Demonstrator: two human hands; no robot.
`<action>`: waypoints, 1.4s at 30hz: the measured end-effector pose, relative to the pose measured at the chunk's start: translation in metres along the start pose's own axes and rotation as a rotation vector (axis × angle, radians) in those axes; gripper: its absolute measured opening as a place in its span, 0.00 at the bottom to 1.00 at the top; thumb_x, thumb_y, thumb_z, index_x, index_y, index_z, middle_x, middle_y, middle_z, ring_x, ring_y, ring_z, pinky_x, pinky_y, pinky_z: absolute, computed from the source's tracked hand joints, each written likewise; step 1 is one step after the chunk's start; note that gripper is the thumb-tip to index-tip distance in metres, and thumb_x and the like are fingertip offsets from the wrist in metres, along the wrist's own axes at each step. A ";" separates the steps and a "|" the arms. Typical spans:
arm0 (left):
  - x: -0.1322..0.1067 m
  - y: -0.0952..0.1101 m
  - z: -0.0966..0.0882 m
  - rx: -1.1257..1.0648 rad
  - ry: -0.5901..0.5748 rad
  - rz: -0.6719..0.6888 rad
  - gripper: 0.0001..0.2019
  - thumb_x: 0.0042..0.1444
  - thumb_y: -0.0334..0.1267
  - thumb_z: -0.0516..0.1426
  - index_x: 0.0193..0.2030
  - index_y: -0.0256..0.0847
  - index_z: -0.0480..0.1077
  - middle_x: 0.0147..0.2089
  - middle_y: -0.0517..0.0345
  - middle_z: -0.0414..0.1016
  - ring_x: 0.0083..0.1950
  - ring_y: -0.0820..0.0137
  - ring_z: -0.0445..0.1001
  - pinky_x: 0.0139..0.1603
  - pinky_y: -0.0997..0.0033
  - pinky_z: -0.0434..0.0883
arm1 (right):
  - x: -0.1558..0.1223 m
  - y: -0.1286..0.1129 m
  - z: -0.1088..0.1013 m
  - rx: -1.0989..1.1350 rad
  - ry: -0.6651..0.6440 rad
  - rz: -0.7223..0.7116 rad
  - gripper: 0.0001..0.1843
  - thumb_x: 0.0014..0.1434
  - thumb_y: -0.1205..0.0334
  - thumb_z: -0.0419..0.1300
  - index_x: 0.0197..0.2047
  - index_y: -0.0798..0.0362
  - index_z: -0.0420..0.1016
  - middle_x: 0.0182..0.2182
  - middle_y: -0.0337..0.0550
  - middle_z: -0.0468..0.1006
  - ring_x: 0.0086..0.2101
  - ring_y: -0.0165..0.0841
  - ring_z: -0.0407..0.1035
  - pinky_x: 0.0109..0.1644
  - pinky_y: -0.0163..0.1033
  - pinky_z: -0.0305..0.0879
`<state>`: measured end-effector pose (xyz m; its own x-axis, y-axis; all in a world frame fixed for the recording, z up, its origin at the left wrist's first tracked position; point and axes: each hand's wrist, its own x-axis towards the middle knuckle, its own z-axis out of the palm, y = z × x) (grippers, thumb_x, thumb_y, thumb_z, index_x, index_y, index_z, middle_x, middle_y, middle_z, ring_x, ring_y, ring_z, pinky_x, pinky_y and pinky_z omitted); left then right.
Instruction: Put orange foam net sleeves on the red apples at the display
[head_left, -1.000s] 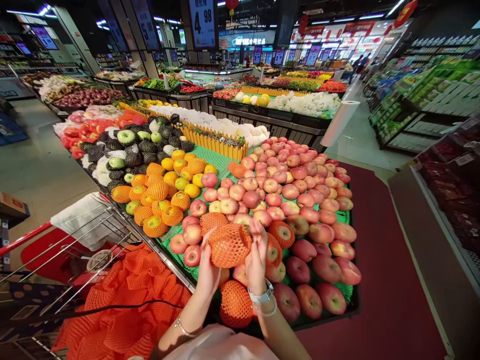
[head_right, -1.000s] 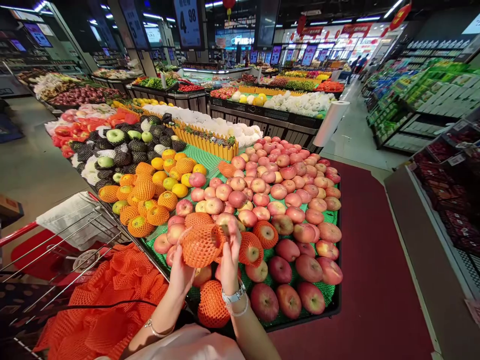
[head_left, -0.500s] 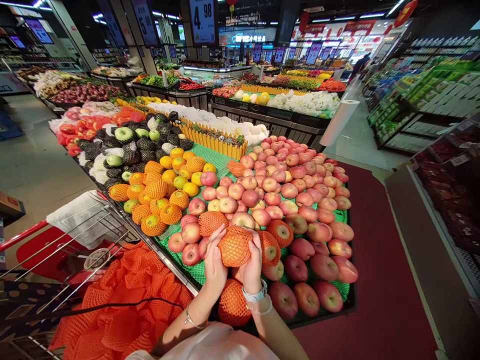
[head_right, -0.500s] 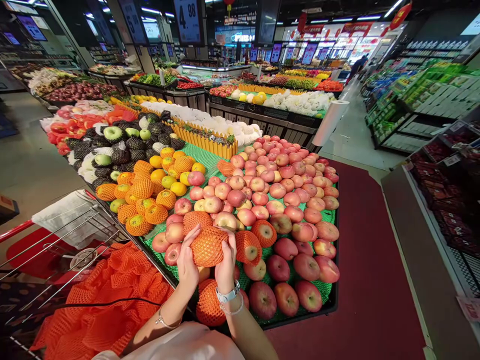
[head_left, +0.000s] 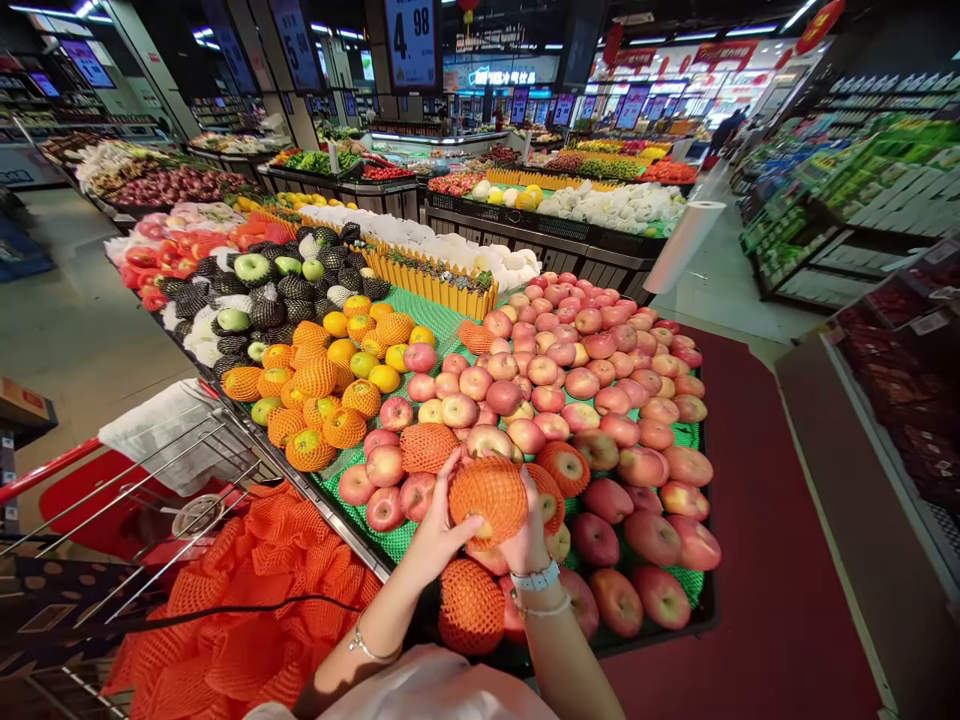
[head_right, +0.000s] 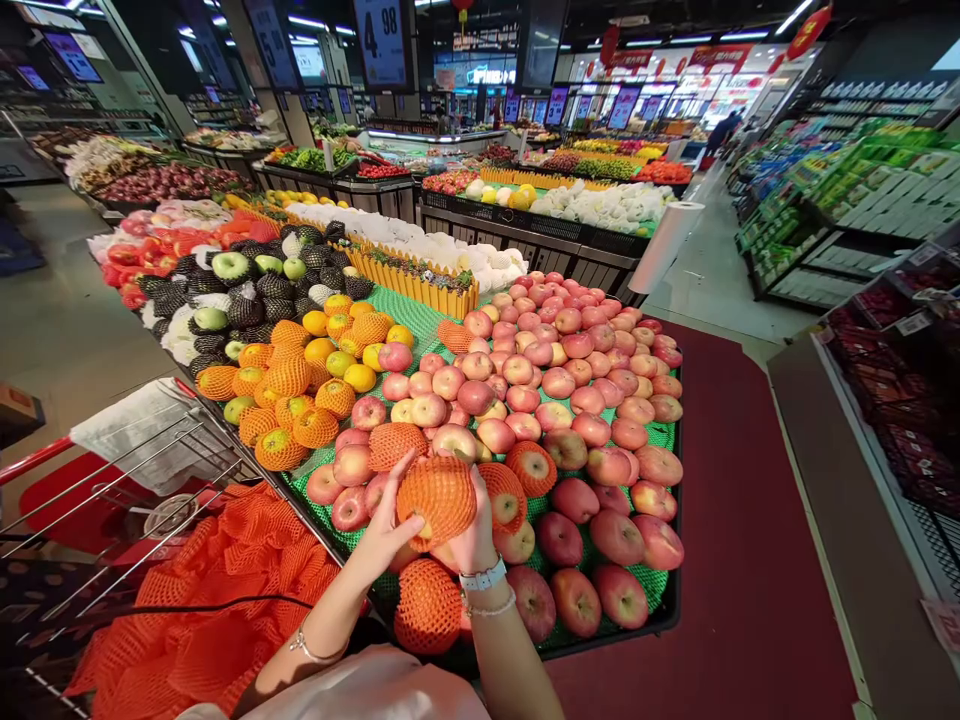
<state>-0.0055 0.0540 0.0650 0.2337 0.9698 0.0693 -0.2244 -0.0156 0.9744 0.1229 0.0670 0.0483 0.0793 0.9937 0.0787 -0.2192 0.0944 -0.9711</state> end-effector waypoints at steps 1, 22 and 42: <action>-0.001 -0.003 0.001 -0.029 -0.006 -0.011 0.46 0.48 0.57 0.68 0.71 0.44 0.59 0.74 0.43 0.58 0.76 0.46 0.51 0.75 0.46 0.50 | 0.000 -0.002 -0.001 0.052 -0.028 0.033 0.39 0.67 0.34 0.37 0.53 0.48 0.80 0.42 0.49 0.85 0.47 0.45 0.80 0.49 0.52 0.79; 0.000 -0.017 0.000 0.017 0.388 0.087 0.48 0.45 0.47 0.69 0.71 0.47 0.53 0.70 0.43 0.63 0.70 0.52 0.64 0.72 0.48 0.59 | -0.019 -0.002 -0.004 -0.637 0.205 -0.392 0.05 0.66 0.61 0.54 0.40 0.49 0.70 0.33 0.44 0.79 0.33 0.38 0.77 0.38 0.42 0.76; -0.012 -0.035 -0.001 0.518 0.558 0.388 0.40 0.49 0.55 0.65 0.66 0.44 0.57 0.65 0.40 0.62 0.69 0.47 0.61 0.71 0.38 0.56 | -0.025 0.014 0.012 -0.193 0.134 -0.312 0.18 0.56 0.68 0.60 0.48 0.46 0.63 0.55 0.48 0.69 0.58 0.39 0.67 0.62 0.48 0.68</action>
<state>-0.0016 0.0436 0.0302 -0.3011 0.8487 0.4349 0.3000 -0.3486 0.8880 0.1062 0.0445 0.0351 0.2422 0.9013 0.3593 0.0214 0.3652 -0.9307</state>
